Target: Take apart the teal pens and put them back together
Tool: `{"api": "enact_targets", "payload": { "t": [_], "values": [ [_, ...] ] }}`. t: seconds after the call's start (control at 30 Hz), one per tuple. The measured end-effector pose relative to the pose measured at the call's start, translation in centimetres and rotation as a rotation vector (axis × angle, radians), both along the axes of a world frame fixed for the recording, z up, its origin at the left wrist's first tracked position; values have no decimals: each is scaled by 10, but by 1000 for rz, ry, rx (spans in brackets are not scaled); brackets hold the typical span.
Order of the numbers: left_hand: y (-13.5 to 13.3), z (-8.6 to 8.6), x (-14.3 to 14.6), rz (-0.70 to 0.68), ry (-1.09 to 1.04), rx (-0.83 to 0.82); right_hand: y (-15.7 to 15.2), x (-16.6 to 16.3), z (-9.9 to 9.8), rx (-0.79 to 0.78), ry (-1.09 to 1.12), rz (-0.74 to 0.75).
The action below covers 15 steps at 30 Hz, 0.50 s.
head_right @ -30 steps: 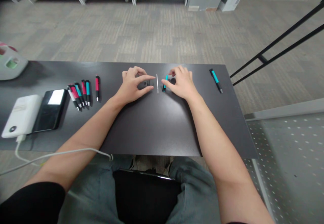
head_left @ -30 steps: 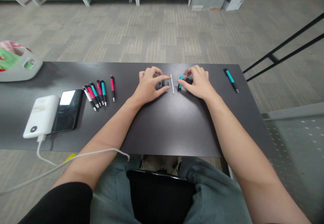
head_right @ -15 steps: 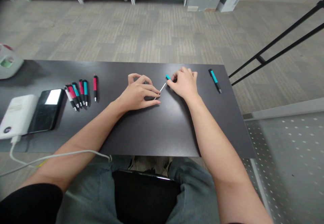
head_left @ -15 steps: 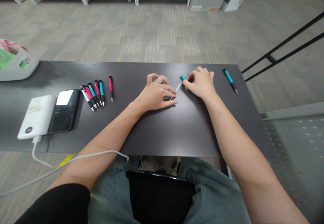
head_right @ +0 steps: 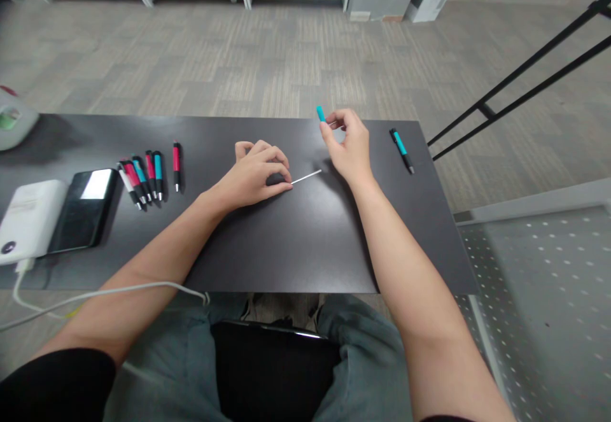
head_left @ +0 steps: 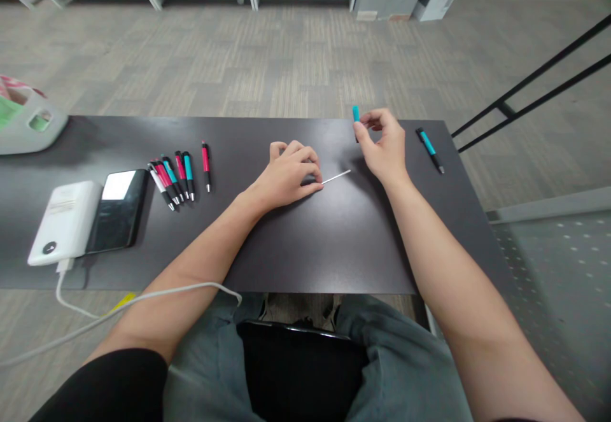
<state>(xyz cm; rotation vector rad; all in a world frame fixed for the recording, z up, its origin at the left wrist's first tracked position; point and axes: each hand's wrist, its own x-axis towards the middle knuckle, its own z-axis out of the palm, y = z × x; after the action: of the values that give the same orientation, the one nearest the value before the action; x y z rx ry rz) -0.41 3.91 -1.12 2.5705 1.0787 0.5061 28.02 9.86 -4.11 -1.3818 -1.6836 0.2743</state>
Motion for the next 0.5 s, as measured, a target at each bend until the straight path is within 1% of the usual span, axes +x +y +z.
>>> {"api": "enact_targets", "payload": {
  "t": [0.07, 0.17, 0.27, 0.37, 0.5],
  "values": [
    [3, -3, -1, -30, -7, -20, 3, -1, -1, -43, 129, 58],
    [7, -11, -1, -73, -26, -20, 7, -3, -2, -118, 232, 129],
    [10, -17, 1, -79, -78, -9, 11, -3, -3, -107, 290, 129],
    [13, -18, 0, 0, -176, -1, 11, 0, -6, -90, 269, 119],
    [24, -16, -11, 207, -344, 55, 2, 1, -1, -90, 142, 110]
  ]
}}
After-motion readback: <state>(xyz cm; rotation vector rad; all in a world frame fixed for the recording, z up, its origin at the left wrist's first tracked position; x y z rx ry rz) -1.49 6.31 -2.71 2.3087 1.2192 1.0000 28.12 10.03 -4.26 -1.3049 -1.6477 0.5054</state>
